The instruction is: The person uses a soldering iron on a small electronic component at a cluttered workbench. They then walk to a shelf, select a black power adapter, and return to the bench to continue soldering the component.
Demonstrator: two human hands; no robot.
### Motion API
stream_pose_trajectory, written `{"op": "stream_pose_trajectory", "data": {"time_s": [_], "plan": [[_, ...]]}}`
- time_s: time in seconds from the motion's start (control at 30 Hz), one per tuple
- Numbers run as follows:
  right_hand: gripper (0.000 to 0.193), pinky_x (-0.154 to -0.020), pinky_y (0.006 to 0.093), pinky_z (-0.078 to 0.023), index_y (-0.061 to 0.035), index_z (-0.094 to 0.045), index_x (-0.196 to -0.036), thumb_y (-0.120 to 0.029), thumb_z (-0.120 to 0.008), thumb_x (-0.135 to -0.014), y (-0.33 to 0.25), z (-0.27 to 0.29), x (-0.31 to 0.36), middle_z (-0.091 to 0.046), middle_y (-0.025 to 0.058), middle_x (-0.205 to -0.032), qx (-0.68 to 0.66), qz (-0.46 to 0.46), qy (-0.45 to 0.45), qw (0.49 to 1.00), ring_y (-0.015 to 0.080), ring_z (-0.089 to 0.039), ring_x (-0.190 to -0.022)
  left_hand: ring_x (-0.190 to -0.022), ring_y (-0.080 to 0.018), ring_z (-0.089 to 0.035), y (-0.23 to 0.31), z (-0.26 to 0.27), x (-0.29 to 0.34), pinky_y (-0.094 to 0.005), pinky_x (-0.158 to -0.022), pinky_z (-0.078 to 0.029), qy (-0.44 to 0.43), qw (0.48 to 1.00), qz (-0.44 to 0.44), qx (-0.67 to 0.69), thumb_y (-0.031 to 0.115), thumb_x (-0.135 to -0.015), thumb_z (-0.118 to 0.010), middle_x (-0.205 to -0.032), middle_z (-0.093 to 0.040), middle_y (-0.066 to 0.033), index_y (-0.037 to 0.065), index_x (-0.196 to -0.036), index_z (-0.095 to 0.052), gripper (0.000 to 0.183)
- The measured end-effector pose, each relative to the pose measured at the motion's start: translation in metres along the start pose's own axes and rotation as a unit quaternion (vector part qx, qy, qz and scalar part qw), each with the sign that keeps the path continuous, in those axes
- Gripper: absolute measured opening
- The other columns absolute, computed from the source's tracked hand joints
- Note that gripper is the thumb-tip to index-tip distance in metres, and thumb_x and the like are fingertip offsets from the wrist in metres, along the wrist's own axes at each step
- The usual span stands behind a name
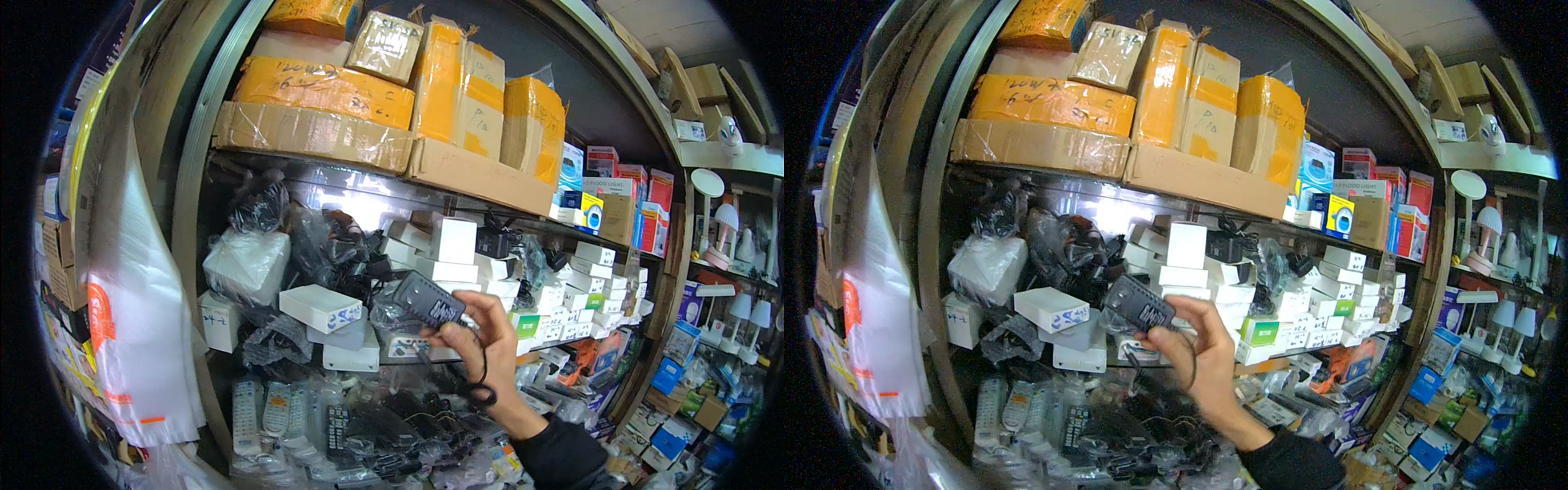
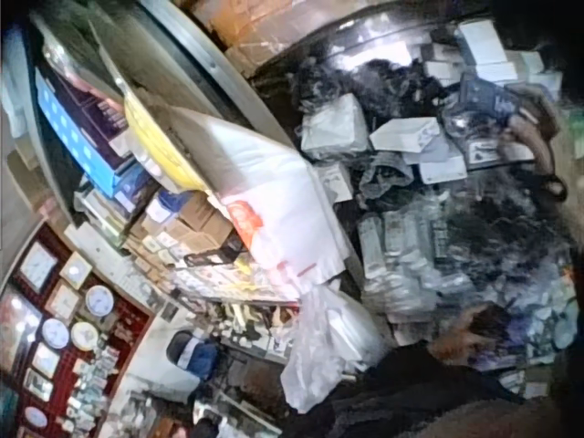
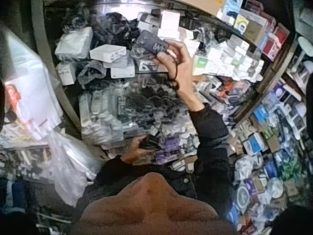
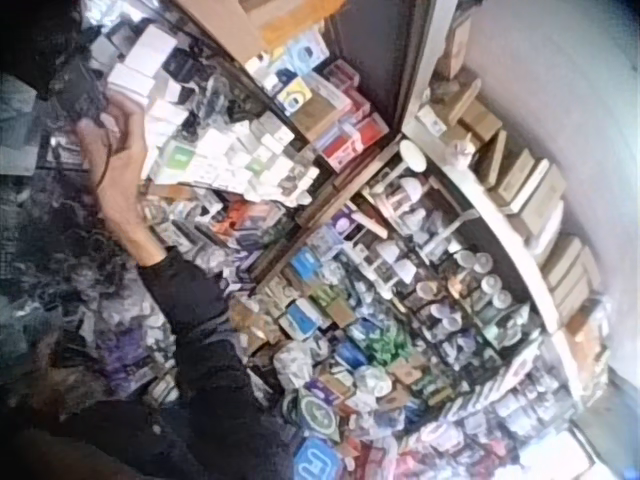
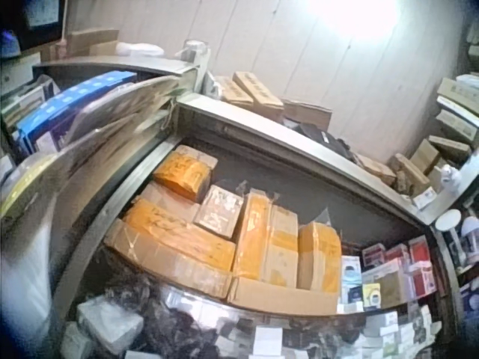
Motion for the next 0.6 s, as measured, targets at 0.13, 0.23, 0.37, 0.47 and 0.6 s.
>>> {"op": "stream_pose_trajectory", "data": {"time_s": [0.13,0.23,0.37,0.47,0.6], "plan": [[0.044,-0.088,0.0393,-0.068,0.0065,-0.044,-0.133,0.003,-0.072,-0.100,0.018,-0.002,0.039,-0.062,0.0255,-0.128,-0.058,0.055,0.086,0.993,0.0347,-0.076,-0.105,-0.106,-0.0277,-0.075,0.006,-0.007,-0.008,-0.0420,-0.086,-0.067,-0.024,0.999,0.016,0.044,-0.001,-0.098,-0.077,-0.122,-0.073,-0.0155,0.002,-0.145,-0.058,0.050],[0.048,-0.086,0.0385,-0.067,0.0029,-0.041,-0.134,-0.003,-0.074,-0.100,0.028,0.001,0.055,-0.062,0.0247,-0.127,-0.087,0.053,0.121,0.987,0.0349,-0.076,-0.105,-0.101,-0.0277,-0.077,0.007,-0.011,-0.009,-0.0419,-0.082,-0.067,-0.017,0.999,0.016,0.024,-0.003,-0.096,-0.078,-0.121,-0.074,-0.0140,0.002,-0.144,-0.058,0.053],[0.049,-0.084,0.0363,-0.066,-0.0009,-0.039,-0.134,-0.005,-0.075,-0.100,0.035,0.006,0.061,-0.063,0.0249,-0.126,-0.124,0.059,0.127,0.982,0.0342,-0.076,-0.105,-0.104,-0.0270,-0.076,-0.003,-0.011,-0.005,-0.0409,-0.085,-0.066,0.018,0.995,0.071,0.062,-0.007,-0.094,-0.076,-0.121,-0.074,-0.0144,0.001,-0.141,-0.061,0.050],[0.051,-0.082,0.0354,-0.065,-0.0033,-0.038,-0.134,-0.007,-0.076,-0.100,0.036,0.010,0.060,-0.064,0.0248,-0.126,-0.110,0.066,0.128,0.983,0.0346,-0.076,-0.106,-0.109,-0.0273,-0.075,-0.013,-0.008,-0.010,-0.0416,-0.091,-0.065,0.021,0.999,0.003,0.042,-0.007,-0.095,-0.076,-0.120,-0.074,-0.0152,-0.001,-0.136,-0.063,0.043],[0.053,-0.083,0.0352,-0.065,-0.0037,-0.038,-0.134,-0.007,-0.077,-0.099,0.037,0.012,0.059,-0.064,0.0244,-0.127,-0.112,0.063,0.127,0.984,0.0351,-0.075,-0.106,-0.115,-0.0299,-0.072,-0.028,-0.002,-0.017,-0.0460,-0.100,-0.063,0.022,0.998,0.000,0.058,-0.006,-0.096,-0.075,-0.121,-0.074,-0.0166,-0.002,-0.131,-0.065,0.037]]}}
Point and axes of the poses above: each hand's wrist, its own x-axis away from the middle knuckle, its own z-axis out of the back of the hand, y = z × x, the point moved 2 cm from there along -x, towards the middle knuckle
